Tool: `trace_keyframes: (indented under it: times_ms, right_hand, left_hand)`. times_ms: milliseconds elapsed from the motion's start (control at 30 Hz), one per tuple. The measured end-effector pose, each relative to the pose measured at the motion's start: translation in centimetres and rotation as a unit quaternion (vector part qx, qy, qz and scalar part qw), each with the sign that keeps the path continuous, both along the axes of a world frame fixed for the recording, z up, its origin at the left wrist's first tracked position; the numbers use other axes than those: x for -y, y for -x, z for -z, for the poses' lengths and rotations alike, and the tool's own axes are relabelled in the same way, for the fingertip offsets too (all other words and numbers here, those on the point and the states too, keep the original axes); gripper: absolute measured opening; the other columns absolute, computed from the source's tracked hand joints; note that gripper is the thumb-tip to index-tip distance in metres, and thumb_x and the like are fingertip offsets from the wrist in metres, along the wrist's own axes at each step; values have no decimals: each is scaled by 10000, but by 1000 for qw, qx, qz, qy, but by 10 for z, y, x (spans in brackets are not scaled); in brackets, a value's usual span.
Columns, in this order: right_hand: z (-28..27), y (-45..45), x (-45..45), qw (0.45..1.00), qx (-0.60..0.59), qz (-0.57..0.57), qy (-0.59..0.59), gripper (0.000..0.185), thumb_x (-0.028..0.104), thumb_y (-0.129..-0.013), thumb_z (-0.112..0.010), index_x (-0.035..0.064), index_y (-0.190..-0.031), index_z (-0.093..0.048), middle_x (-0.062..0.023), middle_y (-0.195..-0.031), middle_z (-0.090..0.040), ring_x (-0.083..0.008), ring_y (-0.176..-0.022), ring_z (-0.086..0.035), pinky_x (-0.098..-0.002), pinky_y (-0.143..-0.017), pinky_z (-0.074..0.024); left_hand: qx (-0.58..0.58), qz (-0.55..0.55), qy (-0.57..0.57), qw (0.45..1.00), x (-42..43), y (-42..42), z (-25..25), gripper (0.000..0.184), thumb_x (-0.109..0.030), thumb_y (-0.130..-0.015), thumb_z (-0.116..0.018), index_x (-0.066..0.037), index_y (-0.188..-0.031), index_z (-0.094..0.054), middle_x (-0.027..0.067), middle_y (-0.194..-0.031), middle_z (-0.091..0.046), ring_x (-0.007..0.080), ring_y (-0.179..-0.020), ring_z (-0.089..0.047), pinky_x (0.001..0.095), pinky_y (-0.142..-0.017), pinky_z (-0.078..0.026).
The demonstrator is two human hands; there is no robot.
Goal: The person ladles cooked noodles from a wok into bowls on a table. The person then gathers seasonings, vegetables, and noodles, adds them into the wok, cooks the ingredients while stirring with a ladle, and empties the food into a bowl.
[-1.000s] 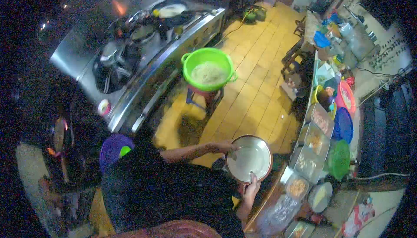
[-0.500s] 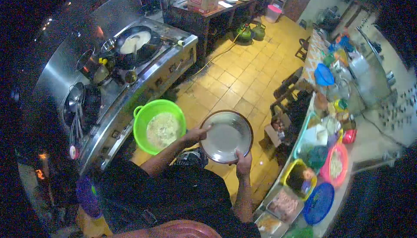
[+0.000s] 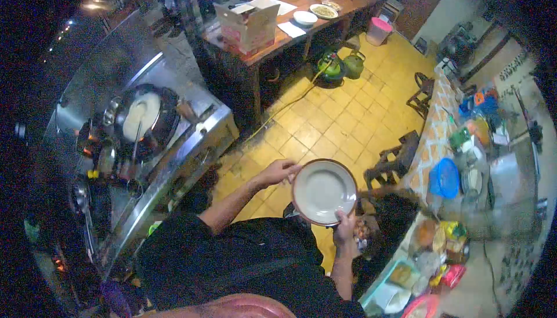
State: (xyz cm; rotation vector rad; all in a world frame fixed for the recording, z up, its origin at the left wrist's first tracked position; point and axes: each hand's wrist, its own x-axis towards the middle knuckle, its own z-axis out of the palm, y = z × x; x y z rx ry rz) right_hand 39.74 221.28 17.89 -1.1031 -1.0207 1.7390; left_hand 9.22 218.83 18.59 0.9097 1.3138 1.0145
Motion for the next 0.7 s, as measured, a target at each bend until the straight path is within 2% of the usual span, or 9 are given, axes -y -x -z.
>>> trace_keyframes:
  times_ms: [133,200,367,400,467,533,600,667,700]
  right_hand:
    - [-8,42,-163,999,51,2,-5,480,26,-801,-492,-24,-1272,-417,-117,-1024,-587,-186,-753,-631,-283,-531,-531]
    - [-17,72,-245,991,108,-5,-83,477,24,-800,-496,-22,-1269,-419,-119,-1026,-588,-185,-756,-629,-277,-548,-523]
    - [-55,171,-434,991,110,-37,-71,401,68,-820,-501,-13,-1208,-443,-100,-934,-588,-170,-655,-588,-278,-487,-485]
    - [-58,198,-471,993,93,-36,-60,382,82,-825,-503,-2,-1193,-448,-97,-915,-584,-170,-633,-579,-283,-469,-479]
    - [-34,245,-548,991,50,-56,-111,333,94,-831,-504,16,-1151,-457,-100,-907,-582,-176,-629,-585,-289,-450,-479]
    - [-49,300,-595,993,62,-71,-72,309,96,-833,-498,20,-1131,-465,-108,-898,-585,-174,-625,-589,-284,-448,-480]
    - [-59,345,-644,993,56,-88,-63,293,98,-832,-496,10,-1111,-473,-118,-905,-598,-179,-618,-596,-282,-449,-480]
    - [-45,387,-701,988,65,-135,-42,317,105,-835,-491,19,-1140,-470,-124,-929,-605,-176,-629,-605,-282,-449,-481]
    - [-34,404,-726,986,78,-143,-27,383,106,-837,-483,54,-1211,-422,-119,-916,-603,-170,-612,-610,-275,-441,-502]
  left_hand:
    - [26,-66,-51,996,-179,79,1,367,-376,-923,-546,-43,-1070,-597,64,-884,-670,115,-612,-602,244,-530,-468]
    - [6,-105,-59,993,-263,124,1,358,-357,-918,-559,-36,-1074,-596,72,-885,-671,116,-612,-603,246,-521,-466]
    - [-52,-193,-37,979,-415,231,-6,344,-315,-905,-583,-21,-1085,-587,79,-885,-670,123,-617,-603,255,-526,-474]
    - [-28,-234,-26,971,-440,250,-1,340,-314,-905,-584,-24,-1083,-582,78,-887,-668,124,-622,-602,253,-524,-472]
    - [31,-296,-15,955,-498,286,9,325,-330,-906,-584,-42,-1056,-569,82,-903,-662,125,-635,-600,242,-518,-468]
    - [69,-322,-12,944,-551,322,12,329,-341,-909,-579,-48,-1057,-552,92,-915,-659,125,-640,-595,242,-514,-469]
    - [75,-360,-15,930,-613,361,20,364,-356,-903,-587,-46,-1085,-534,96,-894,-655,128,-630,-592,261,-503,-473]
    - [65,-395,-11,916,-667,398,18,405,-357,-896,-596,-40,-1135,-512,99,-887,-653,134,-603,-586,276,-494,-477]
    - [41,-405,1,914,-692,418,20,498,-347,-892,-603,-18,-1231,-443,101,-860,-649,141,-586,-583,279,-462,-473]
